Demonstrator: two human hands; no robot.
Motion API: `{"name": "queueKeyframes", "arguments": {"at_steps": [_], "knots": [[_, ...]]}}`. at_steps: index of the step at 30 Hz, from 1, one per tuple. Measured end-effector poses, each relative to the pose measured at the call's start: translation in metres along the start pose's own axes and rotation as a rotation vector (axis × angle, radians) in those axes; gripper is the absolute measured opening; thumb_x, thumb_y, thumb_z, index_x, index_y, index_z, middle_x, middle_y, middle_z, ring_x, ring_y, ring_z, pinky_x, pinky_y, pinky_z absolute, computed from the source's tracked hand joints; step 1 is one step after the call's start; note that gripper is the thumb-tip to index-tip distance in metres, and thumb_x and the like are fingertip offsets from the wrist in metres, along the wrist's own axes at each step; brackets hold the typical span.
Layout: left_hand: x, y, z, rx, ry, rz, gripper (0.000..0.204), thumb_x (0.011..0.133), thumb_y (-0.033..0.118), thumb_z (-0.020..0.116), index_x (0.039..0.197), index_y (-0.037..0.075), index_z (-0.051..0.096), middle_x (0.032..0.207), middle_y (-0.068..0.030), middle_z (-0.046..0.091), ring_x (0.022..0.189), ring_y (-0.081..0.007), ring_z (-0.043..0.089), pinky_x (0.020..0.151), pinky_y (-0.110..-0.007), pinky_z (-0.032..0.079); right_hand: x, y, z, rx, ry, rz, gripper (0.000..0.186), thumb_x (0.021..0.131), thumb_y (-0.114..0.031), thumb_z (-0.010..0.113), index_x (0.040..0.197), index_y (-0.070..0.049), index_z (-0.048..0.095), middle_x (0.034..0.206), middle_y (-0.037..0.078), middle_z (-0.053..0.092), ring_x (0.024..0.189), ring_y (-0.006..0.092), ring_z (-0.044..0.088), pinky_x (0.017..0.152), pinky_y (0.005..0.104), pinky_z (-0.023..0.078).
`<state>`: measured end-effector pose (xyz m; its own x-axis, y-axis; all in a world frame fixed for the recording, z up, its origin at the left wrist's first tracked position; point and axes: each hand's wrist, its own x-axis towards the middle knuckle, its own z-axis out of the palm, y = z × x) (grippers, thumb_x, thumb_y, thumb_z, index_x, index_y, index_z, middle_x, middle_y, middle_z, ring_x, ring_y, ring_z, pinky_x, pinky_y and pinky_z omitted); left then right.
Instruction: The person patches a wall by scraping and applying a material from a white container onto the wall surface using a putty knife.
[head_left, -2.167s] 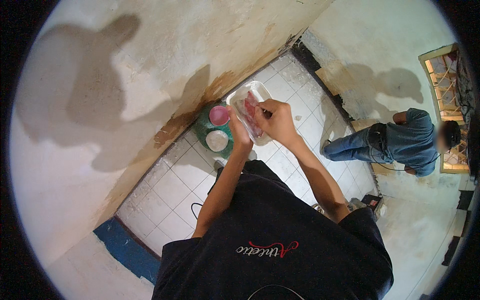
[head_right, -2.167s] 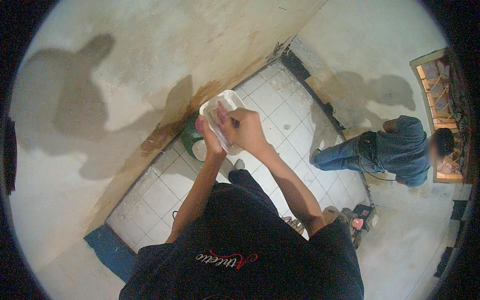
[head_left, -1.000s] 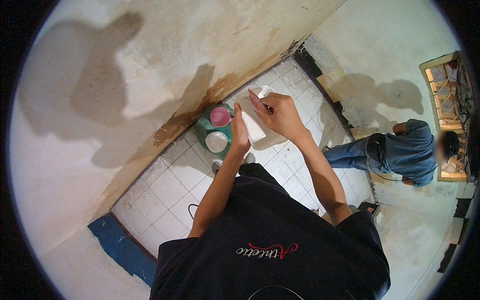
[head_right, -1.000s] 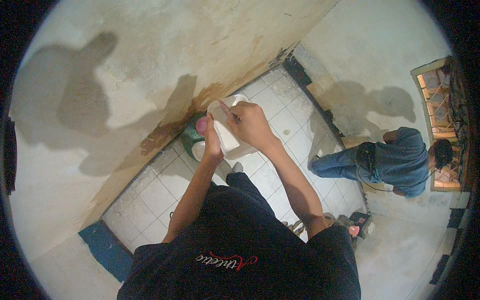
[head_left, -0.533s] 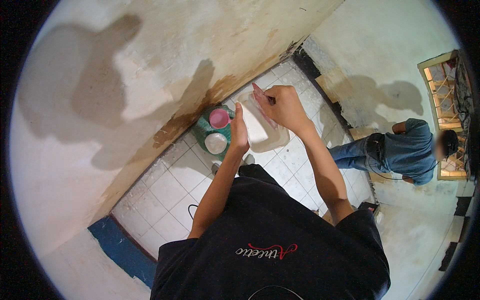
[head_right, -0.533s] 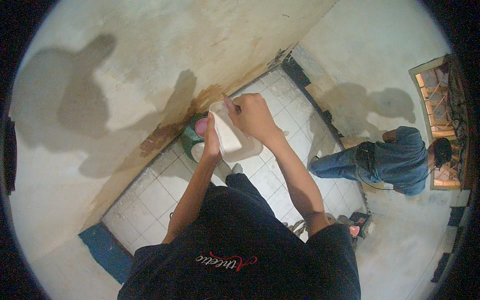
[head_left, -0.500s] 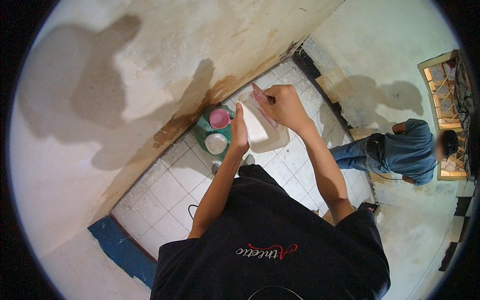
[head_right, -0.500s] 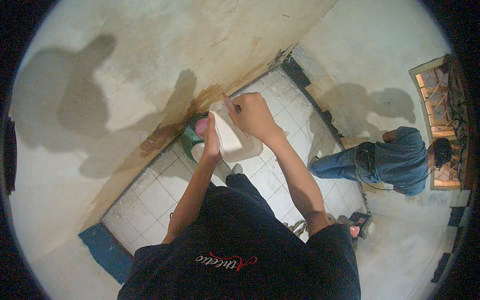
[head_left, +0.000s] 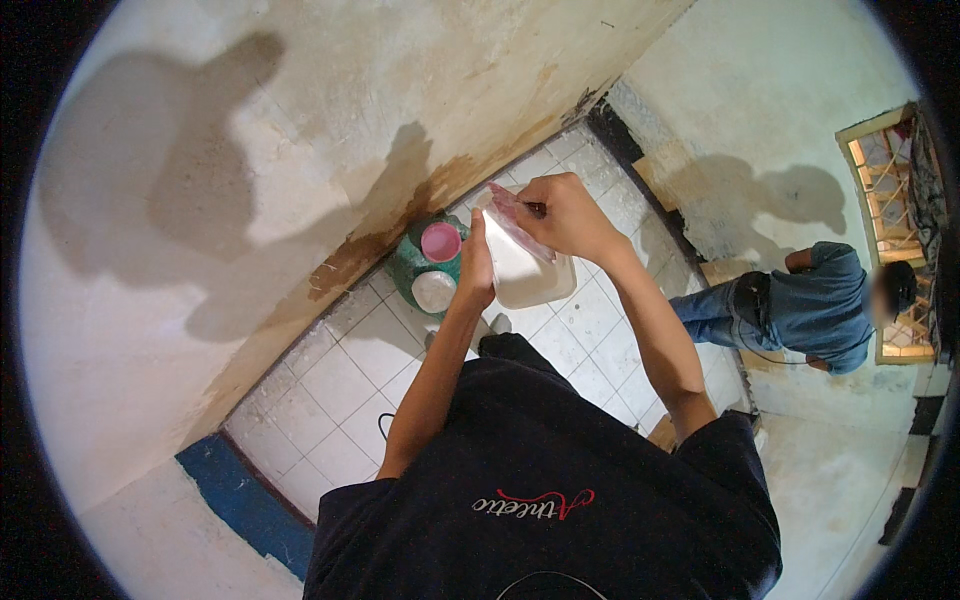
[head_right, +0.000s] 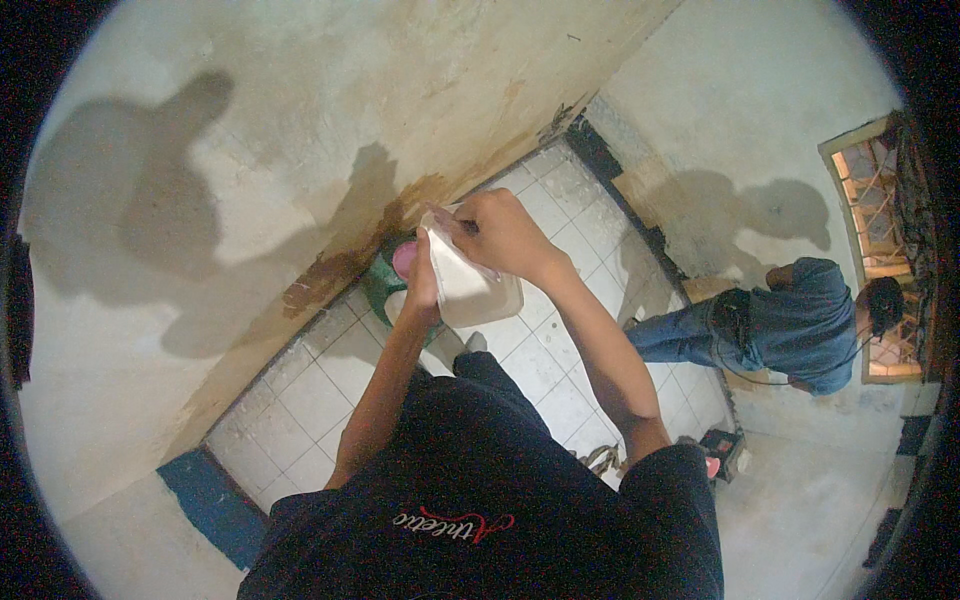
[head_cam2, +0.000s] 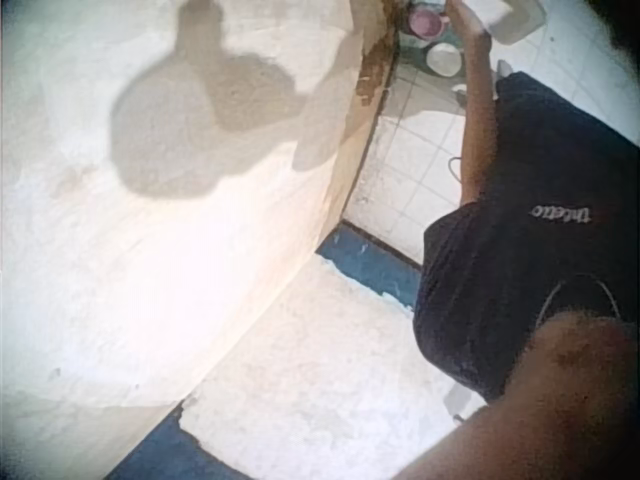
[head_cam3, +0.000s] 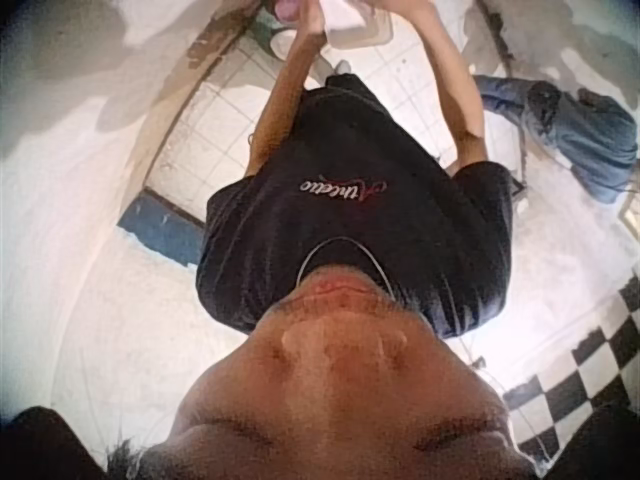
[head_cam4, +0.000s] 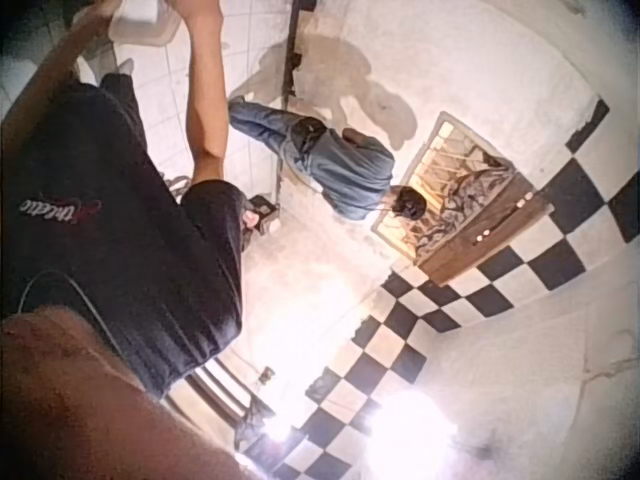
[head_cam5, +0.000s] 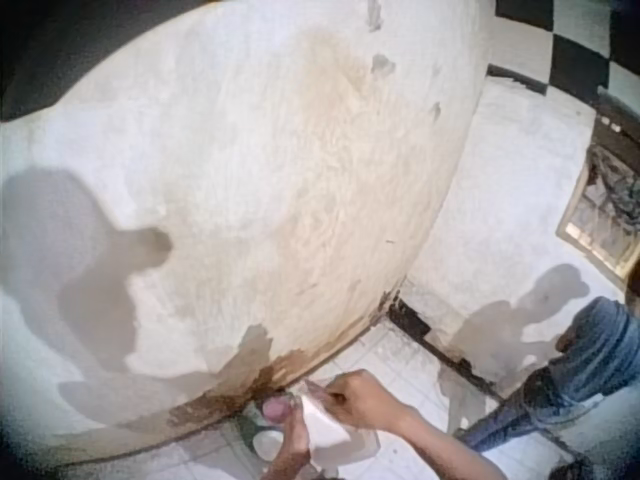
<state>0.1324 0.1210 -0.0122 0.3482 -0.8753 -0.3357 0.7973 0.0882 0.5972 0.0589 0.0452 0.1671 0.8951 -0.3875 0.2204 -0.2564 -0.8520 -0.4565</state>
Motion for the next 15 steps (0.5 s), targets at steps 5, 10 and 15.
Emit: {"name": "queueKeyframes", "arguments": {"at_steps": [5, 10, 15], "knots": [[-0.006, 0.003, 0.005, -0.105, -0.064, 0.032, 0.068, 0.101, 0.055, 0.033, 0.129, -0.004, 0.049, 0.117, -0.0126, 0.062, 0.102, -0.0207, 0.063, 0.089, -0.034, 0.05, -0.003, -0.003, -0.006, -0.148, 0.072, 0.102, 0.022, 0.079, -0.014, 0.067, 0.069, 0.005, 0.065, 0.063, 0.025, 0.056, 0.056, 0.0388, 0.057, 0.056, 0.0442, 0.045], [-0.014, 0.009, 0.018, -0.093, 0.004, 0.028, 0.068, 0.1, 0.056, 0.033, 0.13, -0.004, 0.049, 0.117, -0.0127, 0.062, 0.103, -0.0208, 0.063, 0.091, -0.033, 0.05, -0.003, 0.007, -0.001, -0.132, 0.112, 0.151, 0.022, 0.08, -0.013, 0.068, 0.069, 0.006, 0.064, 0.061, 0.024, 0.054, 0.051, 0.0346, 0.052, 0.05, 0.0405, 0.042], [0.0, -0.006, 0.004, -0.066, -0.009, 0.043, 0.068, 0.1, 0.056, 0.033, 0.128, -0.004, 0.051, 0.115, -0.0112, 0.062, 0.101, -0.0189, 0.062, 0.089, -0.033, 0.049, -0.007, 0.012, 0.01, 0.055, 0.064, 0.173, 0.016, 0.079, -0.01, 0.068, 0.075, 0.005, 0.066, 0.062, 0.022, 0.055, 0.05, 0.0305, 0.052, 0.05, 0.0374, 0.042]]}}
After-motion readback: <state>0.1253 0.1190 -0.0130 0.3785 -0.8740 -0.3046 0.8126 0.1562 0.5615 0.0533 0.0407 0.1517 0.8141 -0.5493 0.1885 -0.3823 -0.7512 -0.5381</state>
